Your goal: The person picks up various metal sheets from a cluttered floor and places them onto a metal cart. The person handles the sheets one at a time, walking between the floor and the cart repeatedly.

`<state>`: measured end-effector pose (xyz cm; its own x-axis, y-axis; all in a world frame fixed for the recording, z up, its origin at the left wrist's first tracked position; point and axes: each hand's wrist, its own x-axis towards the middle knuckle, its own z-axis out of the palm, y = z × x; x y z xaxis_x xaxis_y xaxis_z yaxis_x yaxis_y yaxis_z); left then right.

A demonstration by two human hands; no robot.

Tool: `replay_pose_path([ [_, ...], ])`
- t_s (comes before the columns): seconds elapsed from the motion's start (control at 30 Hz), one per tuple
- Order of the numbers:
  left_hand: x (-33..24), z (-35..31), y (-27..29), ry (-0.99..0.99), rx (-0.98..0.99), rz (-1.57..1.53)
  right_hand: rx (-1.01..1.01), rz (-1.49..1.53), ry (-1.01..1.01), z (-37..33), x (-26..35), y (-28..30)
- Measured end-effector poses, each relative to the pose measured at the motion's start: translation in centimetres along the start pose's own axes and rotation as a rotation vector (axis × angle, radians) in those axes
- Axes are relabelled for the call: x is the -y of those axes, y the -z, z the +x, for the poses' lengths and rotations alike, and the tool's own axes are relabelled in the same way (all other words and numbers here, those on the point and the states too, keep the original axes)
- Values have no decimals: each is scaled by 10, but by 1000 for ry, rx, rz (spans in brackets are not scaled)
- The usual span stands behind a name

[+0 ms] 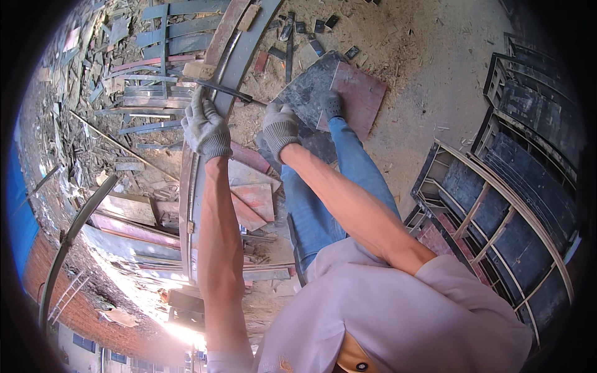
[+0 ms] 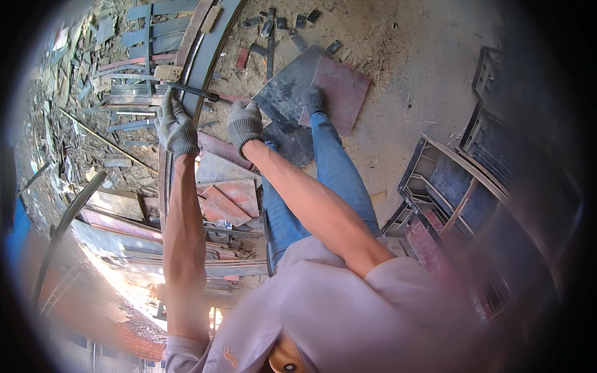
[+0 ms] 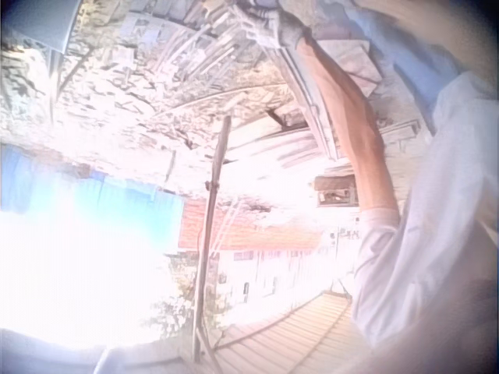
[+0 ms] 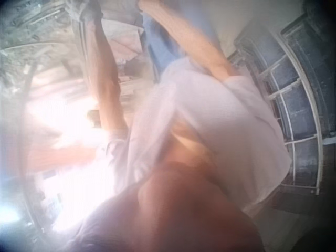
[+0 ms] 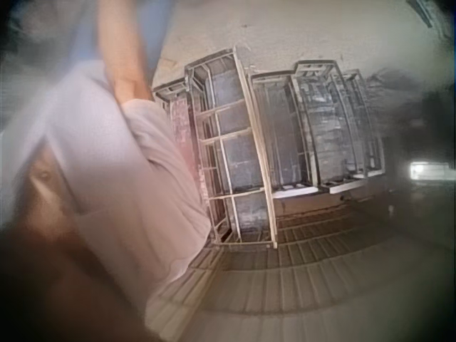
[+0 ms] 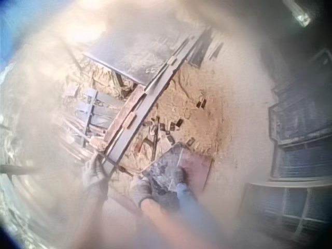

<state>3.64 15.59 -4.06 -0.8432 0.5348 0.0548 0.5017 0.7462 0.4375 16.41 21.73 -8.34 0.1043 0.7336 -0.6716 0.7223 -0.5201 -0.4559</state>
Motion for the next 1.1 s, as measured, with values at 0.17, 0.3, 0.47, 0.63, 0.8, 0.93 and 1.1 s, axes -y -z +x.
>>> replay_pose_path([
  [0.17, -2, 5, 4, -3, -7, -76, 626, 608, -436, 22, 15, 29],
  [0.3, -5, -22, 28, 31, -216, -106, 668, 75, 150, 39, 25, 85],
  [0.47, -40, -211, 51, 609, -475, -129, 617, -645, 635, 200, -42, 224],
  [0.63, -115, -599, -14, 1654, 89, -44, 588, -1177, 224, 384, -113, 447],
  [0.8, -310, -734, -37, 2072, 374, -367, 609, -1072, 80, 396, -110, 546],
  [0.93, -391, -774, -81, 1953, 245, -543, 740, -999, 163, 338, -100, 542],
  [1.1, -419, -806, -169, 1656, -418, -791, 1037, -928, 212, 383, -138, 555],
])
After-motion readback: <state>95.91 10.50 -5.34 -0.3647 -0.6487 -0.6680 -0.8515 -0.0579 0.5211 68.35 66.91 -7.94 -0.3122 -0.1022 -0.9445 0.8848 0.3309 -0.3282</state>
